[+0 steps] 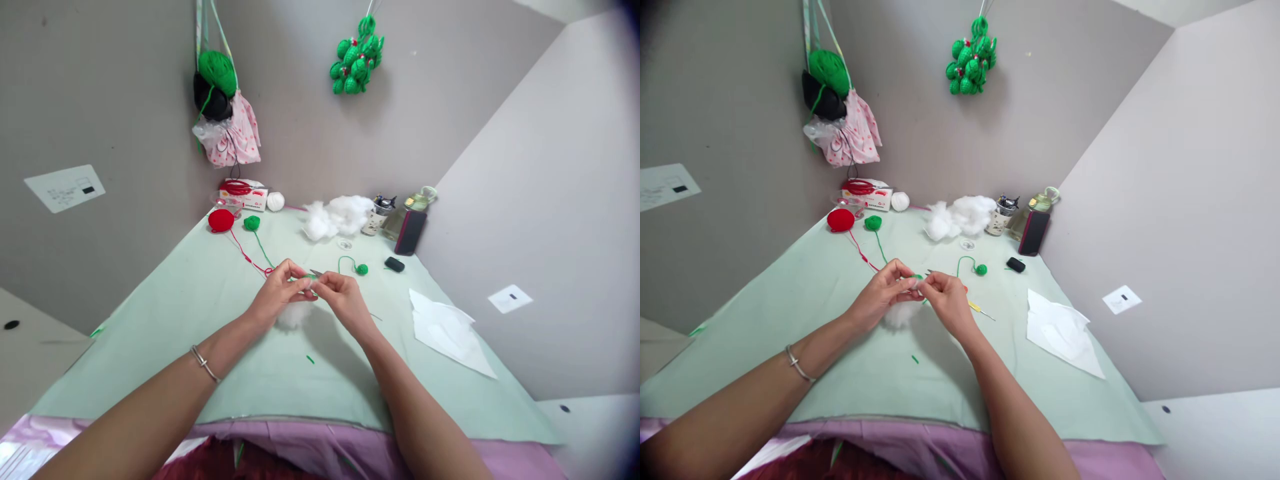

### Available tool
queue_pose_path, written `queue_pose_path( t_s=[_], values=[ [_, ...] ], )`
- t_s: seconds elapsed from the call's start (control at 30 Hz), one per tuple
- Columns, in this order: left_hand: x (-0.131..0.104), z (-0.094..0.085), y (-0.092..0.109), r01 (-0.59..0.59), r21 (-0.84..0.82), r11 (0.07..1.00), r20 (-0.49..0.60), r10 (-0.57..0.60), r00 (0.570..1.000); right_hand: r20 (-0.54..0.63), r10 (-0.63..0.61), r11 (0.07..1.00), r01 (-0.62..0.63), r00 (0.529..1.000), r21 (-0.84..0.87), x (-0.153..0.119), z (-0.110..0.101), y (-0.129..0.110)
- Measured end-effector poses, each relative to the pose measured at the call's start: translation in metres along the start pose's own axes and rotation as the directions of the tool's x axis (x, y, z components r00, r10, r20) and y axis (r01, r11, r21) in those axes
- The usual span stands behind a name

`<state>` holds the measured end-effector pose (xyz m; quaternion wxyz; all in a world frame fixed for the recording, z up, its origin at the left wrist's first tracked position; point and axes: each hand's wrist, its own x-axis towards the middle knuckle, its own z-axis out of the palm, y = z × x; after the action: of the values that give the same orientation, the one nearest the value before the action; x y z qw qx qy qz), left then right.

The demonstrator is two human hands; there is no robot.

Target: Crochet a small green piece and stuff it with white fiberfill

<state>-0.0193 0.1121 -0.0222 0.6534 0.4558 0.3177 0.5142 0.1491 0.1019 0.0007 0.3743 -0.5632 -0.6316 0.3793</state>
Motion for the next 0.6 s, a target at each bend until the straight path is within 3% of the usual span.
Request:
queue_pose_path(
  t_s=[0.2,0.37,0.6],
  values=[
    [0.007,-0.003,-0.014,-0.024,0.070,0.997,-0.045,0.027,0.999,0.069,-0.023,1.000,0.023,0.997,0.006,-0.008,0.009,-0.005],
    [0.012,-0.007,-0.020,-0.043,0.064,0.997,-0.054,0.046,0.997,0.009,-0.054,0.996,0.055,0.998,-0.064,-0.011,0.019,-0.006],
    [0.006,-0.007,-0.017,-0.045,0.046,0.998,-0.011,0.045,0.999,-0.101,-0.034,0.991,0.020,0.994,-0.135,0.001,0.011,0.007]
  ],
)
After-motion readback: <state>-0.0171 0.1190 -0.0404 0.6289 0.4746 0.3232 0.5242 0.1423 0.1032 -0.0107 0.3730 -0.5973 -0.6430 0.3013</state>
